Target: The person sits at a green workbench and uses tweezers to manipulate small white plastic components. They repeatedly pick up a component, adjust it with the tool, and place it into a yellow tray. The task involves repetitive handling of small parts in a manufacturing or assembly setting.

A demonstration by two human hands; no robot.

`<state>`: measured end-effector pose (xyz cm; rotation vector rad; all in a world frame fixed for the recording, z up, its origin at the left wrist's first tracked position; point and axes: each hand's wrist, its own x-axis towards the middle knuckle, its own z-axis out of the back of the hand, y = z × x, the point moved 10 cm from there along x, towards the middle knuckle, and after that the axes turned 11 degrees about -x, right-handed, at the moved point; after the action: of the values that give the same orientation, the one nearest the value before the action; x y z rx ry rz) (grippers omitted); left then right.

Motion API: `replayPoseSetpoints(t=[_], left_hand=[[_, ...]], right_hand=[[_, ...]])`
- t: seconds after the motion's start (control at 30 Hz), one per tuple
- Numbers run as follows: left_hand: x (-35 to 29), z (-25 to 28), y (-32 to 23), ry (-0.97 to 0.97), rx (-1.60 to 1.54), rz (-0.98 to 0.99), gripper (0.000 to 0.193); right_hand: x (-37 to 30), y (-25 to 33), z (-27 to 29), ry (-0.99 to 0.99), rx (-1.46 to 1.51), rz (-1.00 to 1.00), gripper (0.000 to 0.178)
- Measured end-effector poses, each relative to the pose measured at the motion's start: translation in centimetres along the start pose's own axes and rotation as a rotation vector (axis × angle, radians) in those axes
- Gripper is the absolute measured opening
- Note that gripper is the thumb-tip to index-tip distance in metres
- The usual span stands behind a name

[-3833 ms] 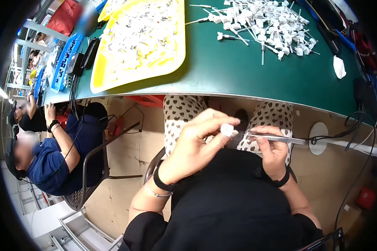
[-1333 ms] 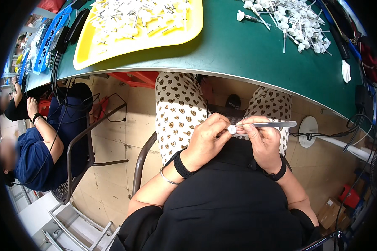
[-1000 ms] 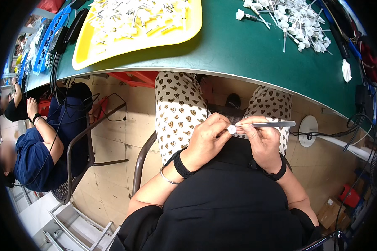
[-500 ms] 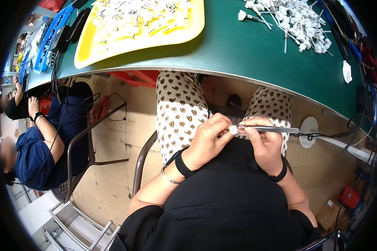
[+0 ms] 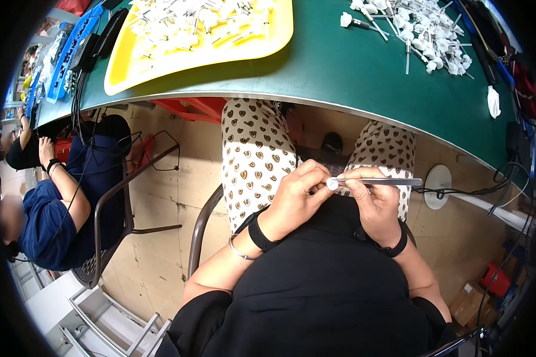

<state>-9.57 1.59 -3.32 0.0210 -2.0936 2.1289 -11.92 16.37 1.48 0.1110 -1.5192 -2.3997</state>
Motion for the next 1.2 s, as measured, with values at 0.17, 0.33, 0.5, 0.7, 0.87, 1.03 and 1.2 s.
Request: replayPoseSetpoints(t=[0.17,0.33,0.5,0.7,0.87,1.03,1.2], left_hand=[[0.1,-0.1,-0.2,0.022,0.023,0.003,0.013],[0.0,-0.2,-0.2,0.023,0.044,-0.014,0.013],[-0.1,-0.2,0.0,0.018,0.011,-0.005,0.012],[-0.1,-0.3,0.2,0.029,0.02,0.016,0.013],[0.0,-0.2,0.0,0.017,0.003,-0.005,0.011],[0.0,-0.2,0.0,0.014,0.011,0.001,0.01],[-0.1,-0.2,0.0,0.027,0.022,0.008,0.011]], right_hand=[[0.1,0.5,-0.1,0.011,-0.007,0.039,0.009],[0.4,1.1,-0.3,0.037,-0.094,0.08,0.007],[0.3,1.2,-0.3,0.036,-0.115,0.093,0.007],[0.3,1.1,-0.3,0.052,-0.117,0.079,0.007],[0.2,1.0,-0.3,0.044,-0.086,0.057,0.008],[0.2,1.0,-0.3,0.05,-0.079,0.064,0.008],[0.3,1.0,-0.4,0.066,-0.1,0.052,0.007]])
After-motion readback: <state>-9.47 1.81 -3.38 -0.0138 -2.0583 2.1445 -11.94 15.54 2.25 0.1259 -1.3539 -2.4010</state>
